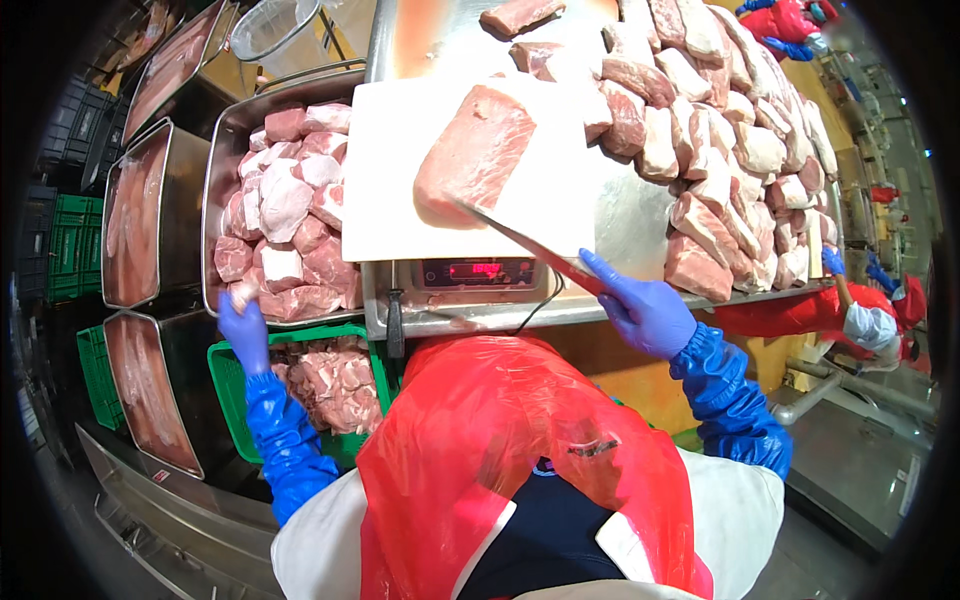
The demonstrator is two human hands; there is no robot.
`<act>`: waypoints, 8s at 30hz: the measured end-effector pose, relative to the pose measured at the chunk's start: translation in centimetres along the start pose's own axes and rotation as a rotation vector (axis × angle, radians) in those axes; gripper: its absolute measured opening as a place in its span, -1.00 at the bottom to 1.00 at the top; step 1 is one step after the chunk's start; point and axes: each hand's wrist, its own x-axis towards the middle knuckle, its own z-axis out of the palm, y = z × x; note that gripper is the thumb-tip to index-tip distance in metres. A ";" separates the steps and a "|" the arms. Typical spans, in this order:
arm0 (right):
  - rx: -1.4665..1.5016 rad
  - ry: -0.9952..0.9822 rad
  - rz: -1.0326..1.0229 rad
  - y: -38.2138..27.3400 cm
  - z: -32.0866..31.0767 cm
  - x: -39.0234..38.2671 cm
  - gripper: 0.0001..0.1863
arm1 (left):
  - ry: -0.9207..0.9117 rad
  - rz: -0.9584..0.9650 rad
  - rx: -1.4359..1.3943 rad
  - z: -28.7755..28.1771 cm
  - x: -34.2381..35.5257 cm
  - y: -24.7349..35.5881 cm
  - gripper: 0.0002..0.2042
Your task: The person cuts large pieces of raw meat on a cutting board using a knife, trimming fat and separating portions. The cut pieces are placed into a green basket while the process continues with additional meat pieces.
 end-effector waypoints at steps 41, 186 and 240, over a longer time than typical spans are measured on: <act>0.165 0.227 0.365 -3.8 6.4 11.1 -0.14 | -0.387 0.807 0.221 16.9 -1.0 23.5 -0.27; 0.272 0.209 0.031 -7.2 7.3 12.3 -0.10 | -0.103 0.820 -0.164 16.5 -4.6 16.9 -0.84; 0.549 0.311 0.269 -4.7 5.8 9.4 -0.23 | 0.508 -0.070 0.071 8.0 -10.6 -17.8 -0.78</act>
